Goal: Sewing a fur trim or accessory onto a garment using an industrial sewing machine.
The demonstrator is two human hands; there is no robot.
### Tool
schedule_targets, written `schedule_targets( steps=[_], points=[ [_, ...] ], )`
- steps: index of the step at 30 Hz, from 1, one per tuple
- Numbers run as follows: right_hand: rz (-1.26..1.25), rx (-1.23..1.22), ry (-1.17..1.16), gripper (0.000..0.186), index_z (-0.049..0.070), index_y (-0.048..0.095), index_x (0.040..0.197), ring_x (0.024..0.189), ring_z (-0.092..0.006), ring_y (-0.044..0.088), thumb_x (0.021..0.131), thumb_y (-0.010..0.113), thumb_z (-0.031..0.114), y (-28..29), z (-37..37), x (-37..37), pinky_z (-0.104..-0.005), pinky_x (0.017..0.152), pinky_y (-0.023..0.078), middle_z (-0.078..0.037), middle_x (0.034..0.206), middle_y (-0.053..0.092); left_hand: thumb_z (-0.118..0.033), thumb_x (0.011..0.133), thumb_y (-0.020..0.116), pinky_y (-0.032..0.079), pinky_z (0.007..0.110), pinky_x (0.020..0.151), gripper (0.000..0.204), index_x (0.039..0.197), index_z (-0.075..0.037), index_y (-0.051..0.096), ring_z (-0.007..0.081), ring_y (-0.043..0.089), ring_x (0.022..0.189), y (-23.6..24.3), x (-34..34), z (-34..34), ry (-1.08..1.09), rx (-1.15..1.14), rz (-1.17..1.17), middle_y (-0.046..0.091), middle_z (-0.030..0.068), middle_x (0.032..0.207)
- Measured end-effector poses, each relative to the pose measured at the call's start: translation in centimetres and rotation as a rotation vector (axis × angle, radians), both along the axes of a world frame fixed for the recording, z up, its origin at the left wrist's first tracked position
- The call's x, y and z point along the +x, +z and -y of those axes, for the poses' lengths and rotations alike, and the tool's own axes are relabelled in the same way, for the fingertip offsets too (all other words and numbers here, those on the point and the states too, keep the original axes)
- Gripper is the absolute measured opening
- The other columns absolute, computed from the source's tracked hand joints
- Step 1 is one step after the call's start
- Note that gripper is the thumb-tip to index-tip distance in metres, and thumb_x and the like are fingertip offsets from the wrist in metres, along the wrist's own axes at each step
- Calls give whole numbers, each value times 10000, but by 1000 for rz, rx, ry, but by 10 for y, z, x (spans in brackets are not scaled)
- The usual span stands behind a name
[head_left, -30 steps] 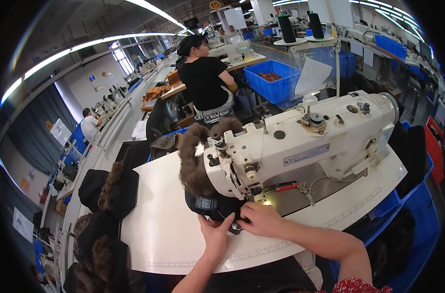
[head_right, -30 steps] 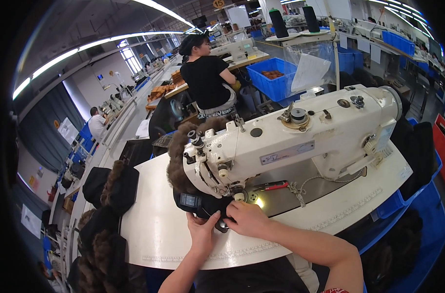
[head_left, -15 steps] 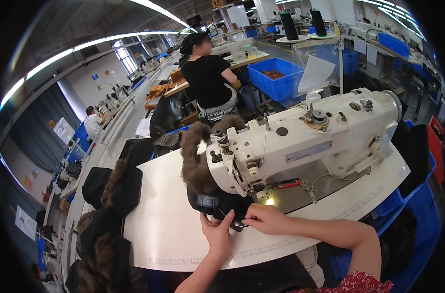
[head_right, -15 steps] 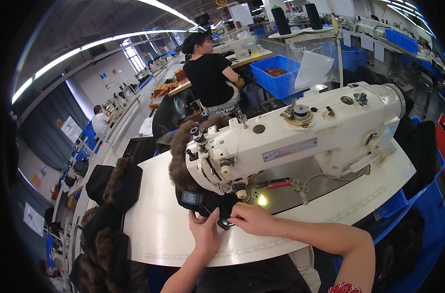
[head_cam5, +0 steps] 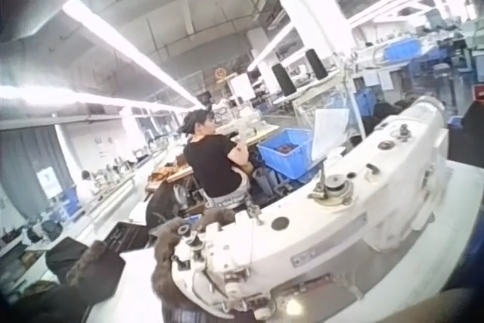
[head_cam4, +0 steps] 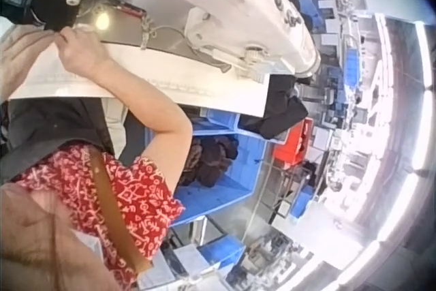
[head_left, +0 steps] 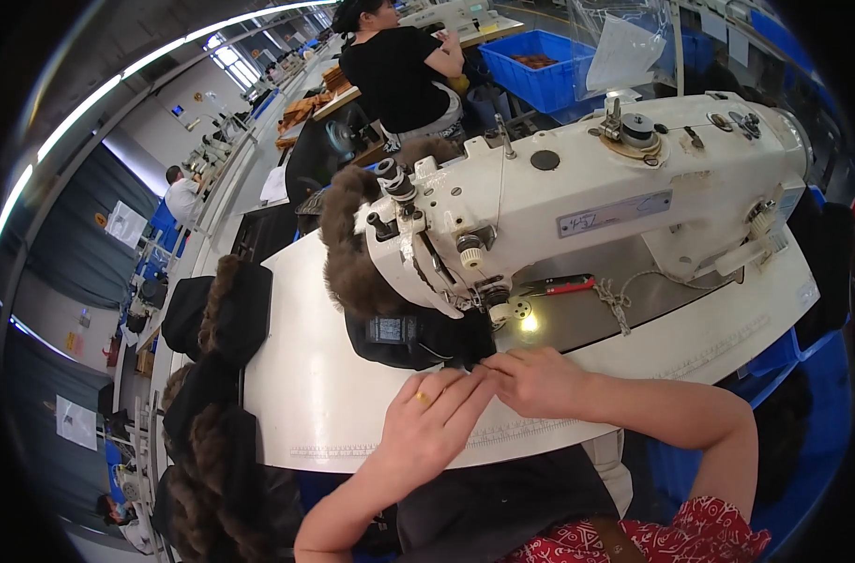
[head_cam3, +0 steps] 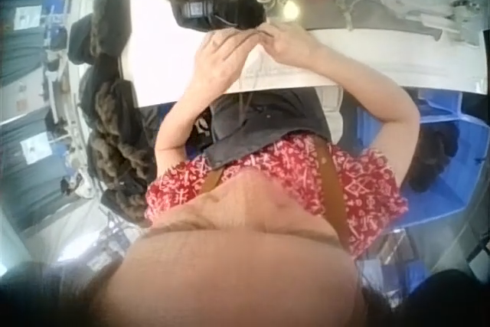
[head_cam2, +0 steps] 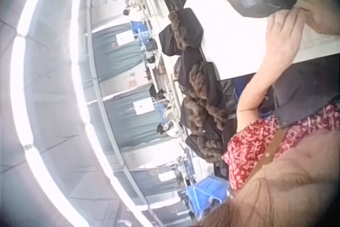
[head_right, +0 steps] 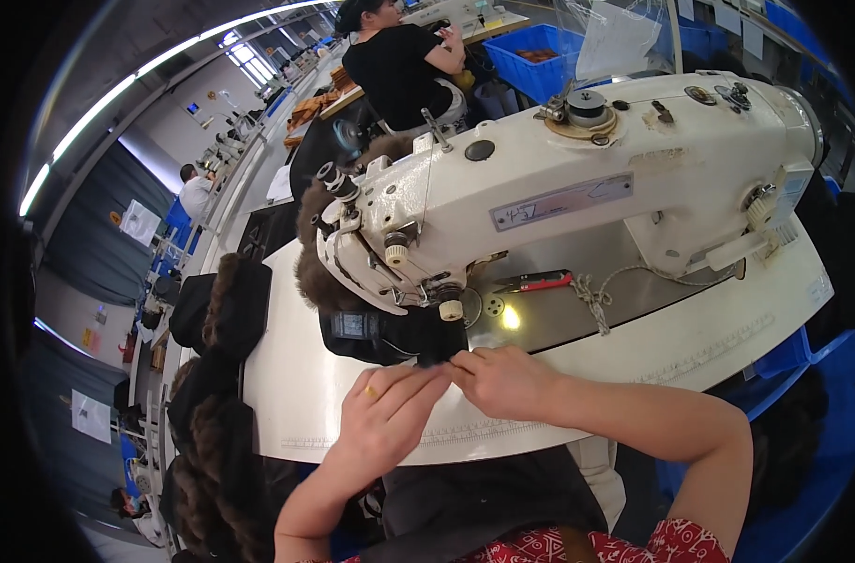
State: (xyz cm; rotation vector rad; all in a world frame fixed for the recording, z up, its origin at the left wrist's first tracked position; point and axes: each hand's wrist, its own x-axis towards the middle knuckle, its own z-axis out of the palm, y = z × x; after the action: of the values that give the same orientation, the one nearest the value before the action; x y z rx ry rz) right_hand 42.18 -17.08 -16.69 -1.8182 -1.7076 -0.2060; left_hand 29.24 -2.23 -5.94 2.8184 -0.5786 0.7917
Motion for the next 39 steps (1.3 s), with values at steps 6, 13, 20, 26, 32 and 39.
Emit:
schedule_targets(
  steps=[6,13,20,26,32,39],
  points=[
    [-41,130,-3,265,27,667,1050,713,-223,659,804,643,122,2,-1,-5,-366,568,537,-62,857,582,-193,788,697,495,343,685,236,968,-41,694,250,580,819,-17,38,-23,162,652,-240,666,77,1013],
    [-222,137,24,234,51,664,1079,705,-243,654,858,643,125,1,0,0,-368,583,543,-54,936,605,-173,737,681,421,329,681,294,1007,-58,668,220,526,815,-14,18,-33,174,581,-283,645,52,1052],
    [-345,222,-131,296,53,646,1181,864,-244,683,888,601,50,-1,-27,6,-339,673,573,-88,1177,649,-171,768,617,397,301,702,272,1011,-56,652,191,489,856,-25,16,-55,27,555,-123,627,64,1101],
    [75,-13,-252,438,-74,560,1236,821,-266,696,823,597,67,1,-52,5,-321,605,572,-195,1231,588,-163,755,612,403,298,701,278,1001,-44,666,192,496,852,-25,18,-54,-12,573,-77,637,70,1081],
    [233,76,-336,357,-59,592,1107,601,-214,688,792,627,107,-3,-59,5,-300,497,561,-175,1073,613,-171,755,609,412,293,706,275,992,-45,668,192,503,840,-25,18,-53,-35,601,-56,644,66,1059],
    [394,178,-248,366,-24,635,1139,592,-179,666,799,614,107,-3,-48,14,-296,490,548,-115,949,605,-177,772,604,422,303,744,278,1008,-46,669,196,513,870,-24,14,-51,-31,578,-85,650,71,1081]
  ],
)
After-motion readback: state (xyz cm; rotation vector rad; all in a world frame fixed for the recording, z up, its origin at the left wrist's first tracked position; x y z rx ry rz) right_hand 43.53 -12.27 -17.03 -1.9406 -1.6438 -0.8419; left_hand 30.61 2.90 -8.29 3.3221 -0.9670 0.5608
